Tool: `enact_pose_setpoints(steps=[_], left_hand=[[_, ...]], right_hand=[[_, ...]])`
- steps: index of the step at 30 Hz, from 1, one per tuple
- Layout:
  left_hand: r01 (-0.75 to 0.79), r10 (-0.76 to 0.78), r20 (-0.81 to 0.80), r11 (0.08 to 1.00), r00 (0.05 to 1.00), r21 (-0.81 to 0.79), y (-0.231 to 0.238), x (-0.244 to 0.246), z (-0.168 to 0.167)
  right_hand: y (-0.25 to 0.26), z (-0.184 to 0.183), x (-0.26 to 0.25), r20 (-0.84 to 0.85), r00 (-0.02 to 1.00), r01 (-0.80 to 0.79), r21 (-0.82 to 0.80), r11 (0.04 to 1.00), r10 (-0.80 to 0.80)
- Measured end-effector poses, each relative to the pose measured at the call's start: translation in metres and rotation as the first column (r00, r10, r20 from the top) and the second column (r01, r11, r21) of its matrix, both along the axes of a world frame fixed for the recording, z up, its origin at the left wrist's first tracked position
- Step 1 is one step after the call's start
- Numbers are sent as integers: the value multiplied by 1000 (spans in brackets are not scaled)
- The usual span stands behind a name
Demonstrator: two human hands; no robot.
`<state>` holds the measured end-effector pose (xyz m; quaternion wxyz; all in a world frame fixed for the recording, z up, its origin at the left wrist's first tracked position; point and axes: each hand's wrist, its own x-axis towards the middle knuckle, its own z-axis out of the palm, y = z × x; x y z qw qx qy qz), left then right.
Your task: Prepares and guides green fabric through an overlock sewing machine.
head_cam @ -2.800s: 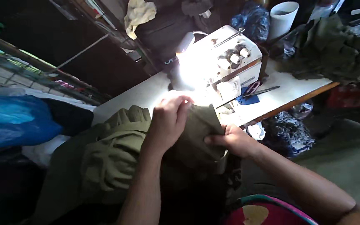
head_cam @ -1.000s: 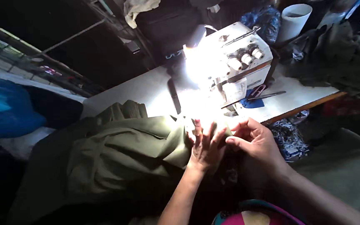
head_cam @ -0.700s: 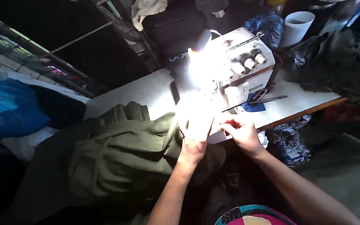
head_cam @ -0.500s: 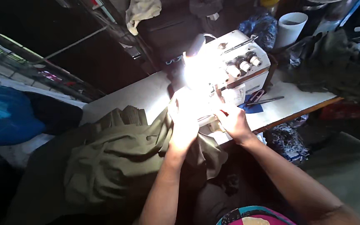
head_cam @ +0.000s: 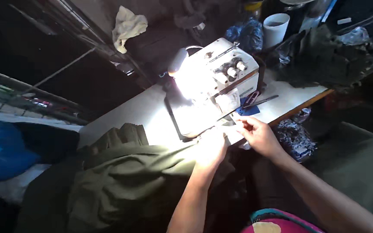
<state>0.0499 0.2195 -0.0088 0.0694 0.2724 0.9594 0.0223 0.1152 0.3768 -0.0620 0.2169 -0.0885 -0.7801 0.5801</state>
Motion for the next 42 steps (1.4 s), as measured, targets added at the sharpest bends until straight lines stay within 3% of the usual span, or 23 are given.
enact_pose_setpoints(steps=[3, 5, 6, 7, 9, 11, 12, 13, 14, 15, 17, 18, 19, 20, 22, 24, 25, 27, 28, 31, 38, 40, 42], left_hand=[[140, -173, 74, 934, 982, 329, 25, -29, -14], [56, -168, 147, 822, 975, 566, 3, -26, -1], [-82, -121, 240, 717, 963, 692, -16, -18, 2], [-281, -75, 372, 525, 925, 804, -35, -6, 3], [-537, -27, 537, -19, 843, 843, -68, 30, 14], [-462, 54, 526, -406, 849, 788, -99, 61, 32], [-336, 144, 473, -529, 869, 779, -115, 75, 42], [-167, 291, 401, -590, 868, 790, -131, 85, 52], [23, 466, 309, -581, 829, 814, -149, 89, 64], [187, 628, 215, -511, 748, 839, -166, 88, 79], [314, 821, 17, -237, 571, 919, -196, 66, 119], [261, 843, -90, -61, 530, 963, -208, 41, 138], [263, 799, -285, 165, 530, 951, -220, 1, 147], [290, 666, -442, 333, 601, 897, -216, -39, 155], [266, 468, -458, 419, 756, 868, -145, -91, 165], [104, 317, -309, 527, 897, 844, -85, -114, 121], [24, 283, -262, 636, 922, 771, -70, -118, 83], [-125, 223, -168, 881, 960, 456, -55, -113, 26], [-127, 196, -215, 947, 957, 296, -52, -119, 6], [-230, 246, -168, 967, 954, 111, -48, -119, 2], [-404, 402, -206, 914, 892, 31, -29, -156, 16], [-334, 342, -216, 940, 914, 73, -43, -154, 8], [-242, 275, -223, 956, 935, 167, -53, -150, 3]], right_hand=[[-2, -11, -9, -247, 962, 90, -130, 987, -120], [-7, -27, -7, -326, 945, 4, -59, 998, -23], [-13, -37, -4, -296, 952, -81, 4, 997, 79], [-22, -46, -1, -241, 953, -170, 71, 983, 182], [-45, -54, -1, -161, 930, -297, 194, 935, 329], [-70, -50, -10, -207, 897, -340, 240, 909, 390], [-82, -41, -12, -208, 873, -403, 200, 893, 441], [-95, -28, -12, -182, 839, -496, 129, 859, 512], [-107, -11, -12, -149, 783, -607, 28, 794, 604], [-121, 7, -11, -170, 706, -704, -70, 706, 687], [-149, 39, -12, -292, 607, -793, -168, 585, 739], [-161, 52, -13, -364, 608, -791, -198, 580, 705], [-166, 62, -15, -422, 638, -764, -242, 599, 643], [-165, 70, -18, -455, 691, -714, -309, 628, 561], [-150, 70, -24, -421, 819, -563, -456, 690, 389], [-122, 47, -23, -278, 926, -372, -537, 757, 257], [-106, 31, -18, -197, 959, -281, -543, 792, 205], [-77, 2, -11, -44, 989, -143, -466, 873, 138], [-65, -10, -10, 0, 992, -117, -409, 905, 128], [-44, -20, -16, 47, 983, -158, -280, 947, 178], [-40, -14, -59, 66, 992, -101, -62, 993, 105], [-42, -19, -54, 63, 994, -96, 59, 994, 93], [-46, -27, -48, -16, 1000, 7, 277, 961, -3]])
